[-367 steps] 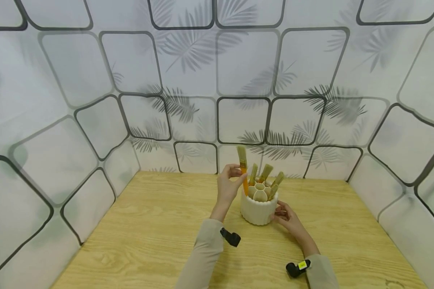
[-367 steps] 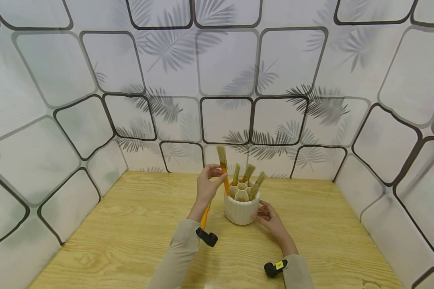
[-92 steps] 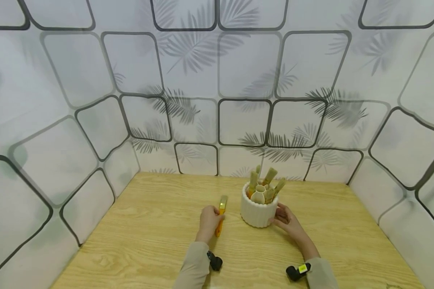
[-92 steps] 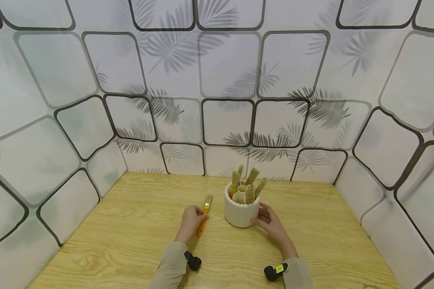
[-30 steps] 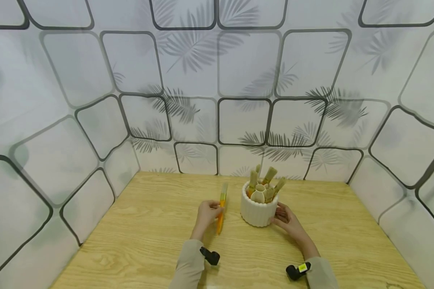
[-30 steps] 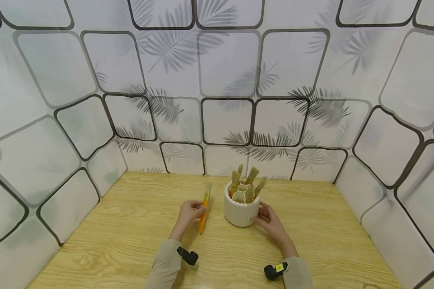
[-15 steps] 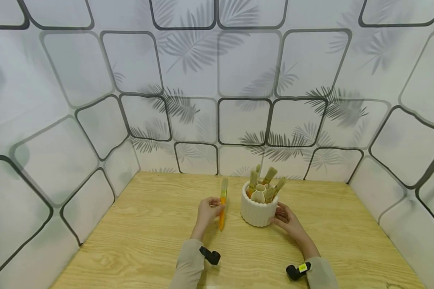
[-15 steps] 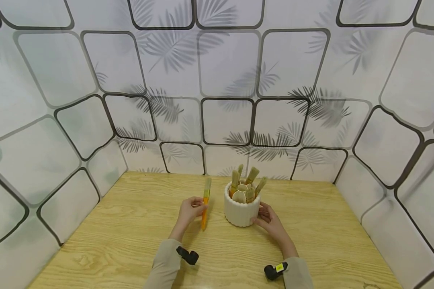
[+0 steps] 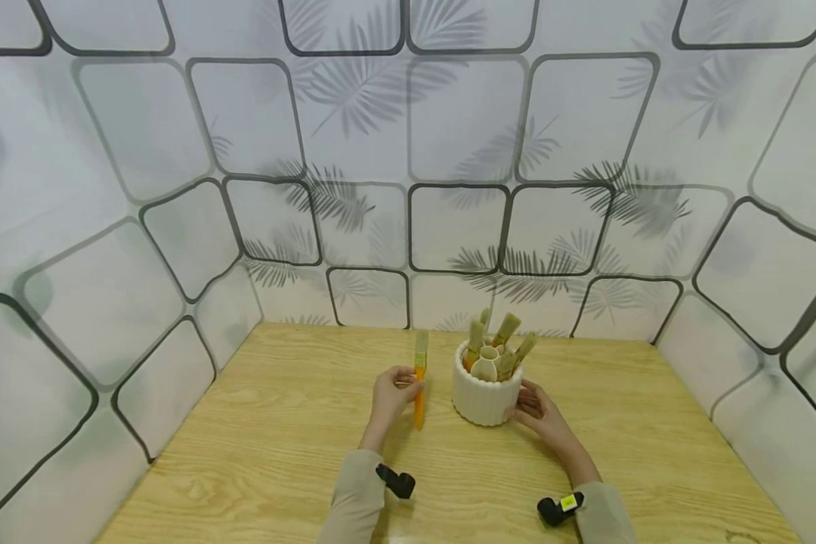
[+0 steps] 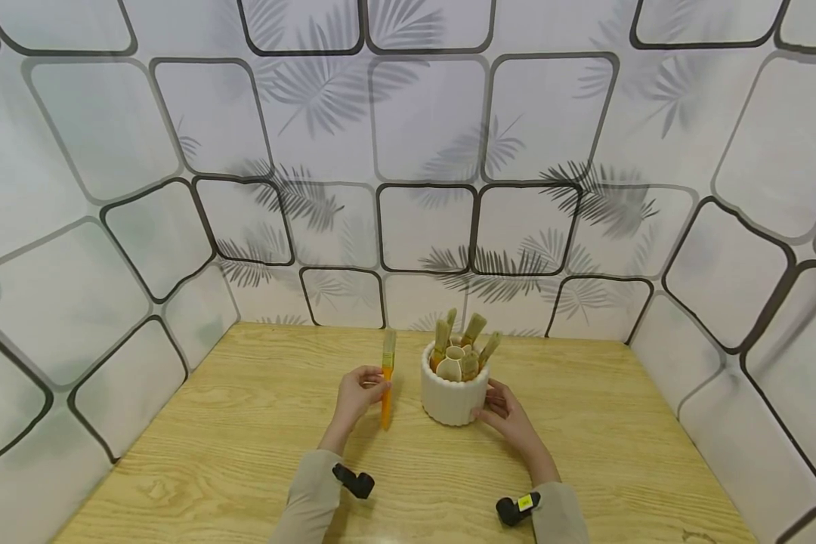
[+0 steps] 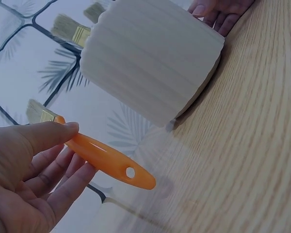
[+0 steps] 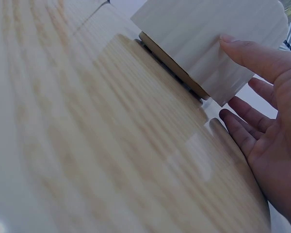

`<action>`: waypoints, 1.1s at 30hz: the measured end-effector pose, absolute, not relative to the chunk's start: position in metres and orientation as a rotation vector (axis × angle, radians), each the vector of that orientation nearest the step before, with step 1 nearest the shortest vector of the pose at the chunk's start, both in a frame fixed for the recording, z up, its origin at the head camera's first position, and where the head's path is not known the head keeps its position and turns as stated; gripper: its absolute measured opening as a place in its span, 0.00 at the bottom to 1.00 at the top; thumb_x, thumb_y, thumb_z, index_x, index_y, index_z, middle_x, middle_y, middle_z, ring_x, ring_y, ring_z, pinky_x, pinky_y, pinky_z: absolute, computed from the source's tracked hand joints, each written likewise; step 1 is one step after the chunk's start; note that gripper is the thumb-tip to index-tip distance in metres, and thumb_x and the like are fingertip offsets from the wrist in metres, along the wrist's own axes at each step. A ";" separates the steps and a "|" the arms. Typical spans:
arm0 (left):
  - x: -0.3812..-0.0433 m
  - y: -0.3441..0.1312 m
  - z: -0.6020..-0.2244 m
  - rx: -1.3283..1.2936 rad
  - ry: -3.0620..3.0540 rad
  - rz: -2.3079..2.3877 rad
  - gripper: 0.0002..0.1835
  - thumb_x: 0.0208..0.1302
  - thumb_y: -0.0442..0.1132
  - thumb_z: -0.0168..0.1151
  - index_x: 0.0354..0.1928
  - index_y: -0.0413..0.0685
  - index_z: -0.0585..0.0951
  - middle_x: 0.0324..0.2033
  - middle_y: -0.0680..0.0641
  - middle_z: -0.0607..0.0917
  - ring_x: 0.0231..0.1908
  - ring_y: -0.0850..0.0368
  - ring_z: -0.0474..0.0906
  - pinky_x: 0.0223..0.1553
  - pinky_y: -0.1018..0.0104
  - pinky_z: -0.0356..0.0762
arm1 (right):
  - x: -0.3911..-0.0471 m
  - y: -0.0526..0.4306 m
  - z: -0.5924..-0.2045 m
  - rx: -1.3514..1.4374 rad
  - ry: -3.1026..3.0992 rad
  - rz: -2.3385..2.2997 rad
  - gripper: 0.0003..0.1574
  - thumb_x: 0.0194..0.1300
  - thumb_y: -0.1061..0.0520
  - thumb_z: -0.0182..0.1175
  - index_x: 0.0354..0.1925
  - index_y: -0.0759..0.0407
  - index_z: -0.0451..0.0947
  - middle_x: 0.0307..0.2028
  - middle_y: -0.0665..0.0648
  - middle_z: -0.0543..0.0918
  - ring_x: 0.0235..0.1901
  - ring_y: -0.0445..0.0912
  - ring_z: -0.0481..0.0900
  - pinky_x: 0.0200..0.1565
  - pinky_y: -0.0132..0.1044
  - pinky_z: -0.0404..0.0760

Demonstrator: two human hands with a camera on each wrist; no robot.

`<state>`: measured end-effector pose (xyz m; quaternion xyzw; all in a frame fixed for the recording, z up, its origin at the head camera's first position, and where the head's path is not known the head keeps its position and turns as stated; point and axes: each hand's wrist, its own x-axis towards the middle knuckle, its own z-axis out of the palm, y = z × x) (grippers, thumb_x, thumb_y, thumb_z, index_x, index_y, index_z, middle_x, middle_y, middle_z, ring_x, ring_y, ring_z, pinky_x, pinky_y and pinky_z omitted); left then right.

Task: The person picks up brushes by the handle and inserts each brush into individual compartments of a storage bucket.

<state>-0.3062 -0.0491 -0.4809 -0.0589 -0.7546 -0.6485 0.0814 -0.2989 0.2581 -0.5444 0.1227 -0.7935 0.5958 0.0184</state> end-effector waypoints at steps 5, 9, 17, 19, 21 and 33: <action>-0.303 -0.049 -0.475 -0.182 -2.231 -1.937 0.14 0.52 0.26 0.66 0.41 0.26 0.78 0.34 0.30 0.80 0.33 0.40 0.80 0.30 0.58 0.83 | -0.299 0.259 -0.545 0.372 -2.480 1.837 0.44 0.62 0.59 0.61 0.69 0.64 0.49 0.58 0.70 0.65 0.59 0.61 0.65 0.60 0.51 0.66; -0.311 -0.048 -0.486 -0.167 -2.219 -1.905 0.14 0.52 0.28 0.67 0.41 0.29 0.79 0.33 0.33 0.81 0.31 0.46 0.80 0.28 0.65 0.82 | -0.299 0.259 -0.546 0.369 -2.492 1.818 0.44 0.62 0.58 0.61 0.69 0.64 0.49 0.58 0.69 0.65 0.59 0.59 0.66 0.60 0.45 0.69; -0.314 -0.045 -0.487 -0.179 -2.193 -1.826 0.13 0.51 0.33 0.70 0.38 0.34 0.81 0.31 0.38 0.83 0.30 0.50 0.80 0.32 0.67 0.81 | -0.300 0.260 -0.547 0.426 -2.462 1.839 0.44 0.62 0.59 0.61 0.69 0.62 0.49 0.62 0.70 0.62 0.60 0.61 0.63 0.59 0.41 0.70; -0.313 -0.044 -0.486 -0.191 -2.196 -1.818 0.13 0.50 0.33 0.70 0.38 0.35 0.81 0.31 0.39 0.83 0.30 0.51 0.80 0.32 0.67 0.81 | -0.300 0.260 -0.547 0.442 -2.450 1.851 0.44 0.62 0.60 0.61 0.69 0.61 0.49 0.63 0.70 0.61 0.61 0.63 0.62 0.60 0.44 0.69; -0.313 -0.043 -0.485 -0.190 -2.198 -1.820 0.13 0.50 0.33 0.70 0.37 0.36 0.81 0.31 0.39 0.83 0.30 0.52 0.80 0.32 0.67 0.81 | -0.300 0.260 -0.547 0.461 -2.444 1.853 0.44 0.62 0.60 0.60 0.69 0.61 0.49 0.64 0.70 0.60 0.62 0.64 0.61 0.61 0.48 0.67; -0.315 -0.038 -0.480 -0.203 -2.182 -1.826 0.13 0.50 0.34 0.71 0.37 0.38 0.81 0.31 0.41 0.83 0.30 0.55 0.80 0.32 0.71 0.80 | -0.300 0.259 -0.546 0.447 -2.438 1.879 0.45 0.61 0.60 0.61 0.70 0.59 0.48 0.64 0.71 0.59 0.62 0.65 0.61 0.61 0.55 0.62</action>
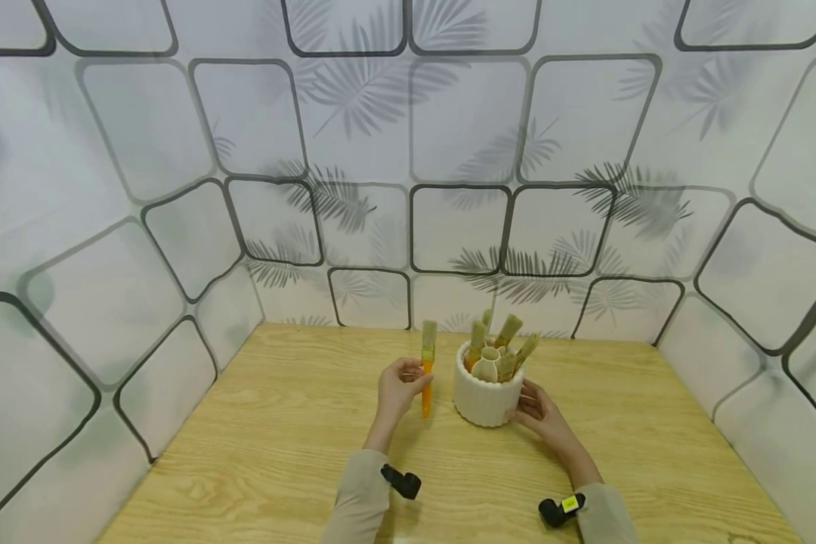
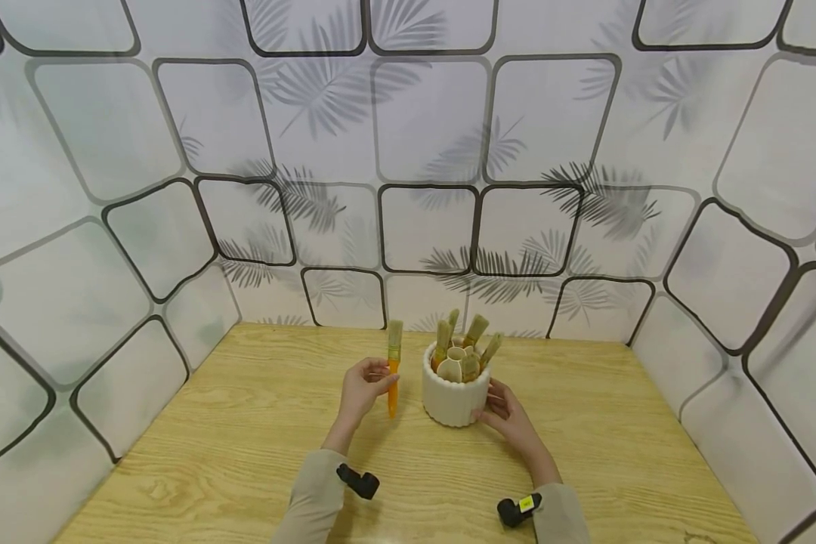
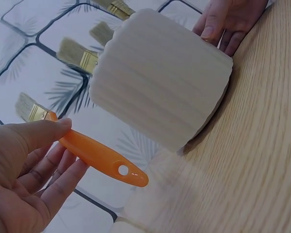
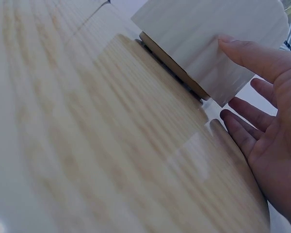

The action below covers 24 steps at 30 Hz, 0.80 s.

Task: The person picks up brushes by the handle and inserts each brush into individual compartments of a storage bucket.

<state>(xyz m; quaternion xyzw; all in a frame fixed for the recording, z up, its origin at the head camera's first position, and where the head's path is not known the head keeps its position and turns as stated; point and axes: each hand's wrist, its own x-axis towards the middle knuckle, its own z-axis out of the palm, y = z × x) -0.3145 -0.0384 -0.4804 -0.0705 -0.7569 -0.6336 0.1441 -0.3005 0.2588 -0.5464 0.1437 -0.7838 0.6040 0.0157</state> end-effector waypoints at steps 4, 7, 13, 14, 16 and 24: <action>-0.311 -0.036 -0.475 -0.214 -2.175 -1.823 0.12 0.50 0.33 0.71 0.37 0.36 0.81 0.30 0.39 0.83 0.30 0.53 0.80 0.33 0.69 0.80 | -0.299 0.258 -0.543 0.452 -2.431 1.882 0.45 0.61 0.61 0.61 0.69 0.60 0.49 0.63 0.71 0.61 0.61 0.64 0.62 0.61 0.53 0.64; -0.311 -0.033 -0.472 -0.214 -2.176 -1.818 0.12 0.49 0.31 0.70 0.37 0.36 0.81 0.30 0.39 0.83 0.30 0.51 0.80 0.33 0.67 0.81 | -0.299 0.258 -0.543 0.450 -2.432 1.868 0.45 0.60 0.61 0.61 0.69 0.61 0.50 0.62 0.71 0.62 0.61 0.62 0.63 0.60 0.49 0.67; -0.315 -0.029 -0.468 -0.211 -2.178 -1.808 0.12 0.50 0.34 0.71 0.37 0.39 0.81 0.30 0.42 0.83 0.30 0.56 0.79 0.31 0.70 0.79 | -0.300 0.259 -0.545 0.460 -2.433 1.840 0.44 0.61 0.62 0.60 0.69 0.63 0.49 0.61 0.71 0.63 0.59 0.60 0.64 0.60 0.50 0.67; -0.315 -0.028 -0.467 -0.215 -2.176 -1.806 0.12 0.50 0.35 0.71 0.37 0.39 0.81 0.30 0.42 0.83 0.30 0.56 0.79 0.31 0.71 0.79 | -0.300 0.258 -0.545 0.462 -2.433 1.839 0.44 0.61 0.62 0.60 0.69 0.63 0.49 0.61 0.71 0.63 0.59 0.60 0.64 0.60 0.49 0.68; -0.315 -0.028 -0.464 -0.230 -2.162 -1.809 0.13 0.50 0.35 0.71 0.37 0.39 0.81 0.31 0.41 0.83 0.31 0.54 0.79 0.32 0.70 0.79 | -0.299 0.259 -0.545 0.460 -2.434 1.833 0.44 0.61 0.62 0.60 0.69 0.63 0.50 0.61 0.71 0.64 0.59 0.59 0.65 0.59 0.47 0.69; -0.315 -0.024 -0.454 -0.286 -2.119 -1.794 0.13 0.49 0.33 0.71 0.37 0.38 0.81 0.31 0.39 0.83 0.31 0.53 0.79 0.35 0.70 0.79 | -0.300 0.259 -0.546 0.445 -2.429 1.842 0.44 0.60 0.62 0.61 0.68 0.63 0.51 0.59 0.70 0.65 0.56 0.48 0.69 0.58 0.38 0.71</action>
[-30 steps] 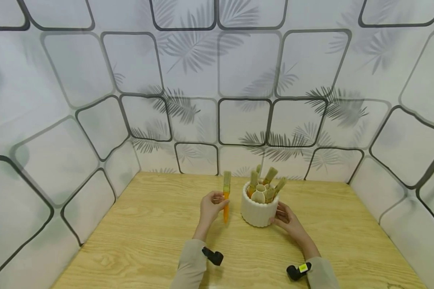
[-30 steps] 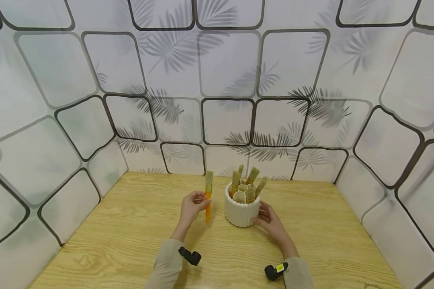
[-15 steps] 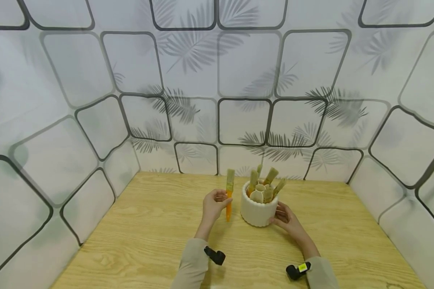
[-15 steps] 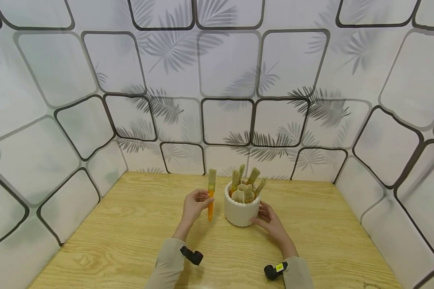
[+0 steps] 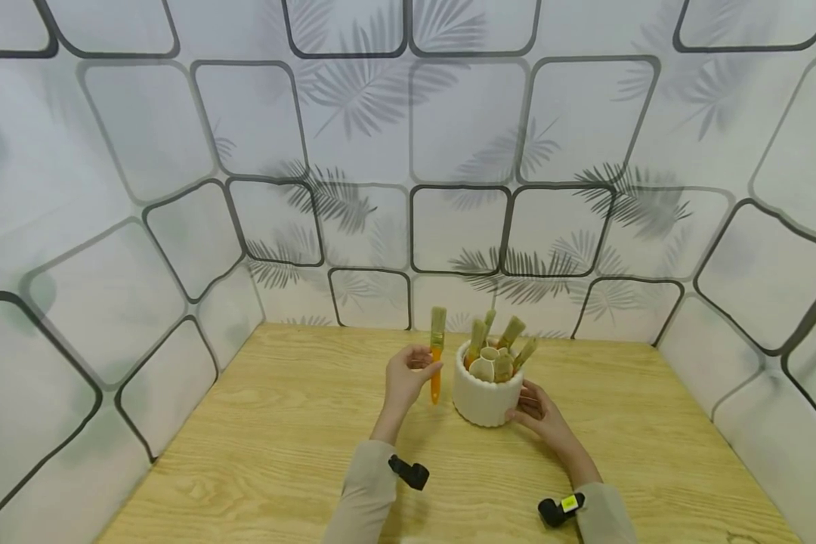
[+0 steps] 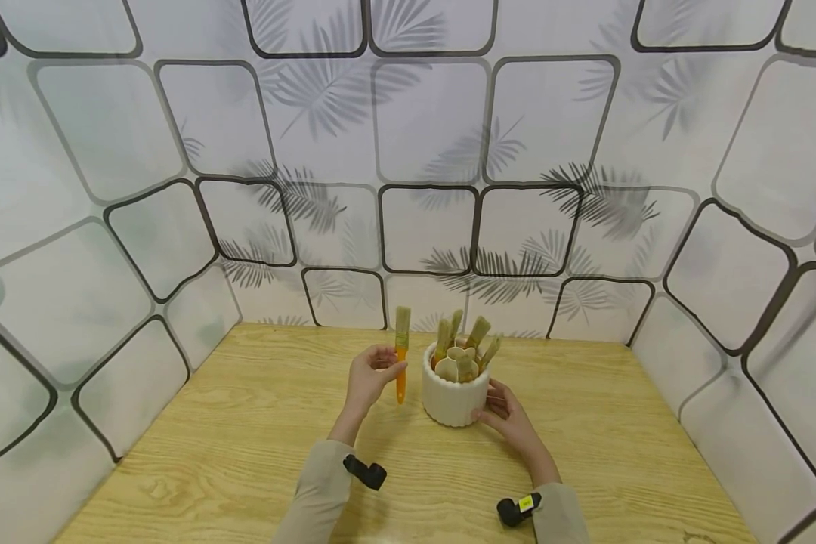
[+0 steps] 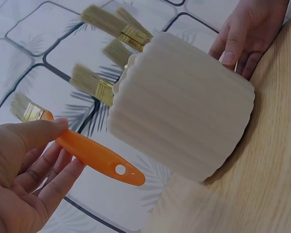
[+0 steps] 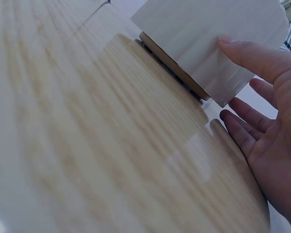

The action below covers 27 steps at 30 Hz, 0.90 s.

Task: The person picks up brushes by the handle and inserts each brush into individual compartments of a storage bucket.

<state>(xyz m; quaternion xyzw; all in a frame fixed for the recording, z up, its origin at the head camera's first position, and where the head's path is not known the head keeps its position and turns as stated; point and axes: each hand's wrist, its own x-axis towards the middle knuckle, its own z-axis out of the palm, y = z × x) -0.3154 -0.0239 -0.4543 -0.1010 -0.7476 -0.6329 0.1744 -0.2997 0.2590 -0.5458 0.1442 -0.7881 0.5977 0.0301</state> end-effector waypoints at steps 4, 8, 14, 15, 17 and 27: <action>-0.315 -0.021 -0.449 -0.316 -2.089 -1.793 0.12 0.49 0.32 0.71 0.37 0.36 0.81 0.30 0.39 0.83 0.30 0.55 0.79 0.35 0.70 0.80 | -0.301 0.259 -0.548 0.440 -2.423 1.853 0.44 0.60 0.63 0.61 0.69 0.62 0.51 0.58 0.71 0.66 0.53 0.42 0.69 0.58 0.42 0.71; -0.315 -0.019 -0.447 -0.335 -2.070 -1.786 0.12 0.49 0.32 0.71 0.36 0.35 0.81 0.29 0.38 0.83 0.30 0.52 0.80 0.35 0.68 0.80 | -0.299 0.259 -0.546 0.430 -2.434 1.856 0.44 0.61 0.64 0.60 0.69 0.63 0.50 0.57 0.71 0.67 0.53 0.43 0.69 0.58 0.47 0.70; -0.316 -0.017 -0.447 -0.428 -1.979 -1.759 0.12 0.49 0.35 0.71 0.34 0.37 0.81 0.27 0.42 0.83 0.28 0.54 0.80 0.33 0.67 0.80 | -0.290 0.253 -0.528 0.422 -2.449 1.852 0.44 0.60 0.65 0.60 0.68 0.67 0.50 0.56 0.73 0.67 0.55 0.53 0.68 0.59 0.56 0.65; -0.316 -0.016 -0.446 -0.448 -1.963 -1.754 0.12 0.50 0.36 0.71 0.34 0.37 0.81 0.26 0.43 0.83 0.27 0.55 0.80 0.32 0.67 0.80 | -0.288 0.252 -0.525 0.421 -2.455 1.845 0.44 0.60 0.65 0.60 0.68 0.67 0.50 0.56 0.73 0.67 0.55 0.54 0.68 0.59 0.57 0.64; -0.316 -0.015 -0.444 -0.468 -1.944 -1.755 0.11 0.50 0.35 0.71 0.34 0.38 0.81 0.26 0.43 0.83 0.27 0.56 0.79 0.32 0.67 0.80 | -0.285 0.250 -0.522 0.425 -2.459 1.838 0.44 0.61 0.64 0.60 0.68 0.68 0.50 0.56 0.73 0.67 0.56 0.56 0.67 0.60 0.57 0.64; -0.313 -0.007 -0.423 -0.357 -2.005 -1.771 0.13 0.49 0.29 0.70 0.37 0.32 0.80 0.30 0.35 0.83 0.32 0.45 0.80 0.36 0.65 0.80 | -0.287 0.252 -0.523 0.447 -2.438 1.872 0.44 0.59 0.65 0.61 0.68 0.67 0.51 0.55 0.73 0.68 0.55 0.53 0.69 0.59 0.55 0.66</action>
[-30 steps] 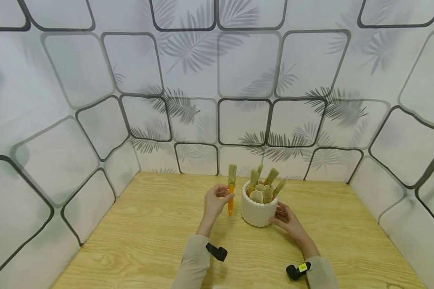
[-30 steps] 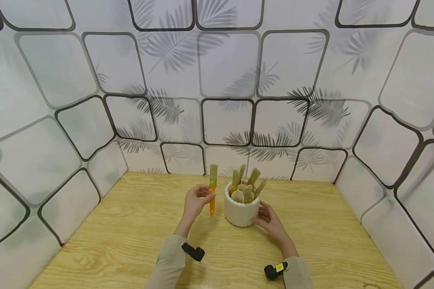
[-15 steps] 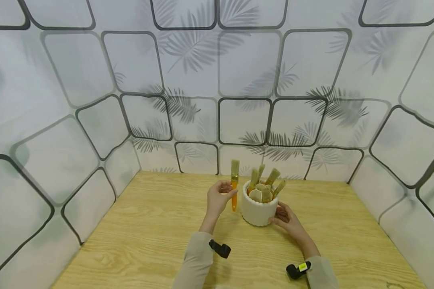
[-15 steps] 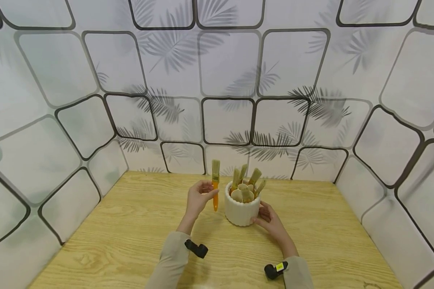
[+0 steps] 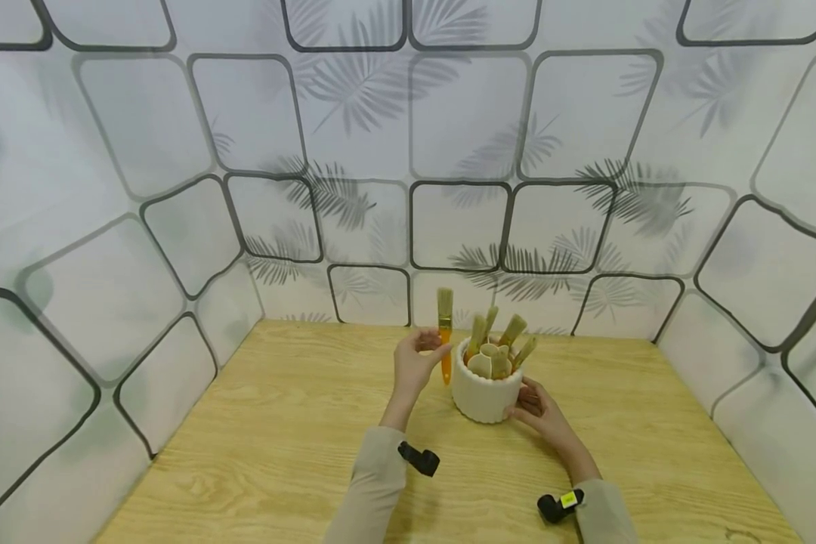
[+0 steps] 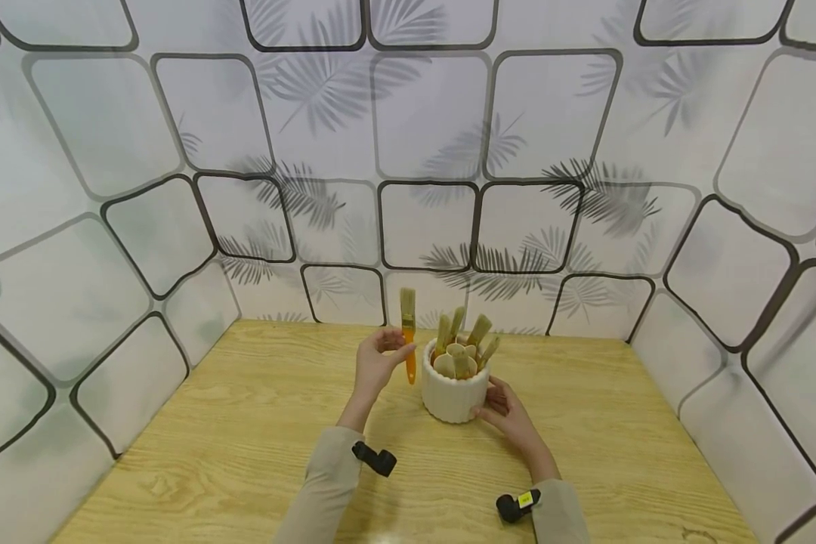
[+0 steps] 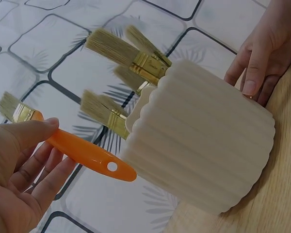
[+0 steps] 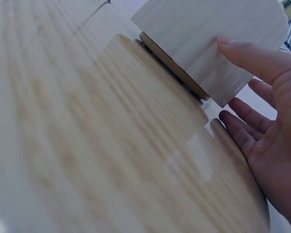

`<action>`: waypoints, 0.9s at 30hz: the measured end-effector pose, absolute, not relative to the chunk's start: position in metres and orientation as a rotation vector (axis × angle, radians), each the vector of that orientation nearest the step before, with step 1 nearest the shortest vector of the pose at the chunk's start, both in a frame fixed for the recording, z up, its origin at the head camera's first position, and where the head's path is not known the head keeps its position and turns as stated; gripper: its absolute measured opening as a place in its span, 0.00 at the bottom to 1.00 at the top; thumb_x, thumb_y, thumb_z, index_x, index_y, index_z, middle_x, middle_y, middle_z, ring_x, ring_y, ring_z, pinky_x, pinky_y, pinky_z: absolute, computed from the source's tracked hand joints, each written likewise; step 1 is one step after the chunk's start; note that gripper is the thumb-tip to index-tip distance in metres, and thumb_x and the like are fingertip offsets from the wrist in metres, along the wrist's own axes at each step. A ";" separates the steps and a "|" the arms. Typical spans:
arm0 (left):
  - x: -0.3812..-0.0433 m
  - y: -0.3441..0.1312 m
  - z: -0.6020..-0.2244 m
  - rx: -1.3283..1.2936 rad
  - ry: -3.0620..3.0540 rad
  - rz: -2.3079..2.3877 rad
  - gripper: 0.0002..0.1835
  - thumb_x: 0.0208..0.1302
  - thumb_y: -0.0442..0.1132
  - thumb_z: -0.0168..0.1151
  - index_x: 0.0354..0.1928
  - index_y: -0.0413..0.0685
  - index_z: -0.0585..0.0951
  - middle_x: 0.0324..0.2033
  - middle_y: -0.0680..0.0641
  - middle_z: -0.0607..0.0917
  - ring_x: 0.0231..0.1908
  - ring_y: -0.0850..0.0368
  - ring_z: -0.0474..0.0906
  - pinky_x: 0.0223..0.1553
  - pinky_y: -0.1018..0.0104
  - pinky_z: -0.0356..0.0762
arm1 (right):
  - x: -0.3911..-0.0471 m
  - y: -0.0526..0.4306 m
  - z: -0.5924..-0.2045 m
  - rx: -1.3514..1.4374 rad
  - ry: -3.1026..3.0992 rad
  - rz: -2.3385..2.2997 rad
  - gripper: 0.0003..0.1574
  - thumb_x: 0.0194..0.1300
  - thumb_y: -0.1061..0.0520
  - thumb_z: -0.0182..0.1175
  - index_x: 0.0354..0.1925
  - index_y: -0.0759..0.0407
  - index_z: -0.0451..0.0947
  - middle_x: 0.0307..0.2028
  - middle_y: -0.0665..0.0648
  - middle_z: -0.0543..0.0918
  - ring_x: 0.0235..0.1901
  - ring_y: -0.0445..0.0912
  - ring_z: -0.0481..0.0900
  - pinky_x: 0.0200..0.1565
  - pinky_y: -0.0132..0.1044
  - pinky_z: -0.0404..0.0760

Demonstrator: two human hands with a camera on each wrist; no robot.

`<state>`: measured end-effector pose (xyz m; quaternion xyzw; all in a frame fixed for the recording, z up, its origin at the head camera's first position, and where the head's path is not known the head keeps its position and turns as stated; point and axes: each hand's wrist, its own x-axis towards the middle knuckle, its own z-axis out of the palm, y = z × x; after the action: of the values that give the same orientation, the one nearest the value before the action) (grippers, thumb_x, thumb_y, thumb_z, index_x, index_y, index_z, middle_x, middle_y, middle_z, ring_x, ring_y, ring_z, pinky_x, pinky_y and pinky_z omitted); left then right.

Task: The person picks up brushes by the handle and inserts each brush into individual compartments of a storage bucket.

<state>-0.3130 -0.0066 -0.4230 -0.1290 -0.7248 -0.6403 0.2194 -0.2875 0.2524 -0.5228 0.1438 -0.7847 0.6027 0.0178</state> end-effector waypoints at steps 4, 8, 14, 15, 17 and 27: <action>-0.300 -0.005 -0.406 -0.408 -1.966 -1.798 0.13 0.49 0.26 0.68 0.37 0.27 0.78 0.31 0.31 0.82 0.33 0.39 0.80 0.39 0.56 0.80 | -0.288 0.252 -0.523 0.442 -2.443 1.891 0.44 0.60 0.64 0.61 0.68 0.66 0.50 0.56 0.73 0.67 0.57 0.60 0.67 0.59 0.57 0.65; -0.294 -0.004 -0.396 -0.429 -1.952 -1.812 0.14 0.50 0.27 0.68 0.37 0.25 0.78 0.31 0.29 0.82 0.34 0.36 0.79 0.40 0.51 0.79 | -0.287 0.252 -0.522 0.436 -2.453 1.893 0.44 0.61 0.63 0.60 0.68 0.66 0.49 0.56 0.74 0.66 0.58 0.65 0.64 0.60 0.58 0.63; -0.296 0.001 -0.394 -0.459 -1.923 -1.803 0.13 0.50 0.26 0.68 0.37 0.25 0.77 0.31 0.28 0.81 0.34 0.35 0.79 0.41 0.49 0.78 | -0.286 0.251 -0.521 0.428 -2.458 1.862 0.43 0.61 0.63 0.60 0.68 0.67 0.50 0.55 0.73 0.67 0.57 0.63 0.65 0.59 0.58 0.64; -0.296 0.002 -0.394 -0.464 -1.913 -1.804 0.13 0.50 0.26 0.68 0.37 0.25 0.77 0.31 0.28 0.81 0.34 0.35 0.79 0.41 0.49 0.78 | -0.286 0.251 -0.521 0.427 -2.456 1.857 0.43 0.61 0.64 0.61 0.68 0.67 0.50 0.55 0.73 0.67 0.57 0.63 0.65 0.59 0.58 0.64; -0.296 0.003 -0.393 -0.468 -1.891 -1.817 0.13 0.50 0.25 0.67 0.37 0.24 0.77 0.31 0.28 0.81 0.34 0.34 0.78 0.41 0.46 0.77 | -0.285 0.250 -0.519 0.425 -2.458 1.843 0.43 0.60 0.63 0.61 0.67 0.67 0.51 0.55 0.73 0.68 0.56 0.62 0.66 0.59 0.57 0.64; -0.297 0.010 -0.389 -0.486 -1.850 -1.853 0.14 0.50 0.26 0.68 0.37 0.24 0.77 0.31 0.28 0.81 0.34 0.33 0.78 0.42 0.43 0.76 | -0.299 0.258 -0.542 0.434 -2.443 1.835 0.43 0.60 0.64 0.61 0.68 0.63 0.52 0.55 0.70 0.69 0.55 0.52 0.69 0.59 0.54 0.66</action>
<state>-0.2965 0.0103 -0.3888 -0.1774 -0.6749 -0.6759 0.2371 -0.2992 0.2583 -0.5416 0.1407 -0.7913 0.5944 0.0277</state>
